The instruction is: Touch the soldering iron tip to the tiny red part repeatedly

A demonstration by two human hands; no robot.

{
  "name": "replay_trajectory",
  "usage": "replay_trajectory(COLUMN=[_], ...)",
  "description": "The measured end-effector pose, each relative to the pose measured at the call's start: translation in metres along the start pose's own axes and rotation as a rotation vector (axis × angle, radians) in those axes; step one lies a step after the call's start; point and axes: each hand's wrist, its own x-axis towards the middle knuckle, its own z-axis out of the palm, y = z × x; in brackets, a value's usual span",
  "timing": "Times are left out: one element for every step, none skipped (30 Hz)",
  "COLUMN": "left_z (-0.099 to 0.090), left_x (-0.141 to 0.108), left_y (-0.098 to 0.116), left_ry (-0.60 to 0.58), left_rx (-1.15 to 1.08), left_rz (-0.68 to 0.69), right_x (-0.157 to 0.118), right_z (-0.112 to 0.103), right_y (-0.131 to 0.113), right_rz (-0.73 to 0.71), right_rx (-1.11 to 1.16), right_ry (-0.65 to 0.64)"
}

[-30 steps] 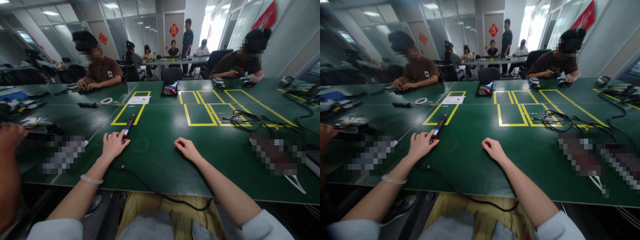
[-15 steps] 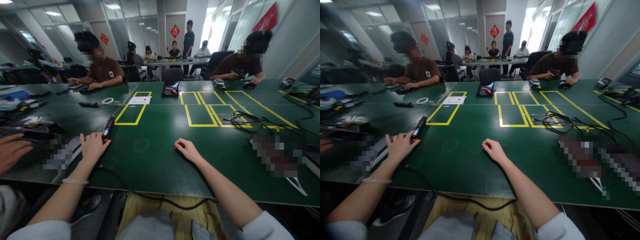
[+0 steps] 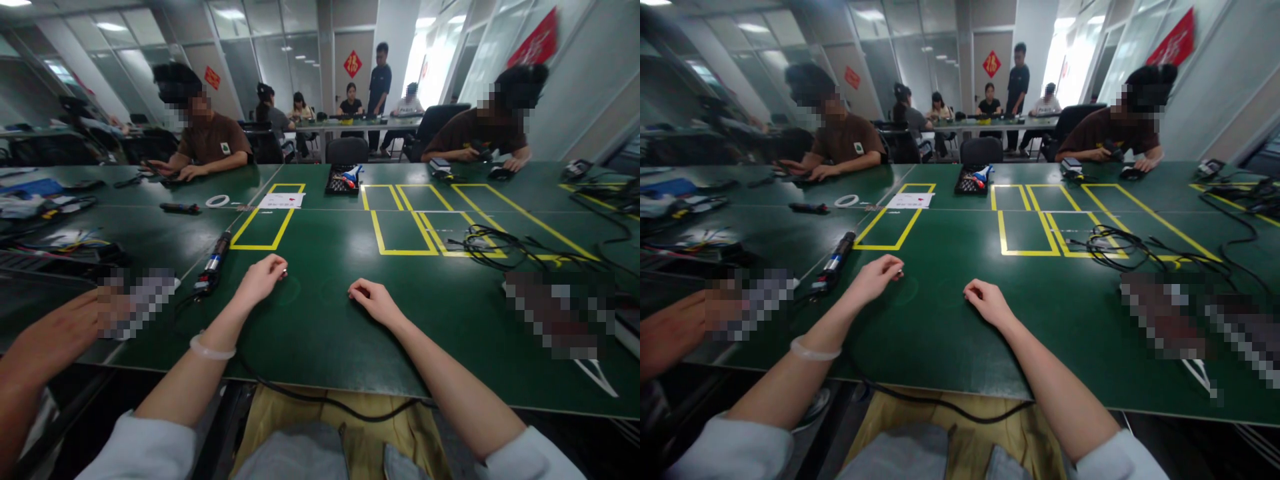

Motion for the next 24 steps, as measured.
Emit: replay_trajectory(left_z=[0.014,0.027,0.040,0.053,0.064,0.074,0.083,0.091,0.097,0.102,0.105,0.108,0.109,0.110,0.110,0.111,0.111,0.111,0.111,0.111,0.111,0.111,0.111,0.110], left_x=[0.004,0.007,0.009,0.011,0.011,0.010,0.009,0.007,0.005,0.003,0.001,0.000,0.000,0.000,0.001,0.002,0.004,0.005,0.006,0.006,0.006,0.006,0.005,0.004], left_y=[0.014,0.027,0.039,0.049,0.056,0.061,0.065,0.066,0.066,0.065,0.064,0.061,0.059,0.057,0.054,0.052,0.051,0.049,0.048,0.048,0.048,0.049,0.050,0.051], left_ry=[-0.090,-0.182,-0.269,-0.346,-0.410,-0.463,-0.505,-0.536,-0.556,-0.568,-0.569,-0.561,-0.548,-0.537,-0.527,-0.519,-0.515,-0.514,-0.516,-0.519,-0.520,-0.522,-0.523,-0.523], left_rx=[-0.091,-0.194,-0.290,-0.378,-0.452,-0.506,-0.545,-0.571,-0.588,-0.601,-0.616,-0.633,-0.649,-0.667,-0.686,-0.707,-0.726,-0.743,-0.757,-0.763,-0.760,-0.752,-0.743,-0.736], left_rz=[0.051,0.088,0.113,0.128,0.135,0.141,0.149,0.161,0.175,0.190,0.199,0.199,0.189,0.172,0.149,0.127,0.108,0.095,0.087,0.086,0.089,0.092,0.096,0.098], right_x=[0.000,0.000,0.000,0.000,0.001,0.001,0.001,0.001,0.001,0.001,0.001,0.001,0.001,0.000,0.000,0.000,0.001,0.001,0.001,0.001,0.001,0.001,0.001,0.000], right_z=[0.000,0.000,0.001,0.001,0.002,0.003,0.003,0.004,0.004,0.005,0.005,0.005,0.005,0.005,0.005,0.005,0.005,0.005,0.005,0.004,0.004,0.004,0.004,0.004], right_y=[0.000,0.001,0.002,0.003,0.005,0.006,0.007,0.008,0.008,0.008,0.008,0.008,0.008,0.007,0.007,0.008,0.008,0.008,0.009,0.010,0.010,0.011,0.011,0.011], right_rz=[0.000,-0.001,-0.004,-0.009,-0.013,-0.022,-0.030,-0.041,-0.051,-0.057,-0.059,-0.058,-0.054,-0.050,-0.048,-0.049,-0.052,-0.054,-0.056,-0.058,-0.059,-0.060,-0.061,-0.063], right_rx=[0.010,0.021,0.032,0.049,0.067,0.096,0.126,0.151,0.170,0.185,0.196,0.206,0.213,0.219,0.220,0.217,0.212,0.207,0.202,0.196,0.187,0.177,0.169,0.161], right_ry=[-0.006,-0.012,-0.016,-0.019,-0.021,-0.024,-0.041,-0.059,-0.081,-0.101,-0.113,-0.119,-0.117,-0.110,-0.097,-0.082,-0.070,-0.058,-0.048,-0.038,-0.031,-0.022,-0.014,-0.009])
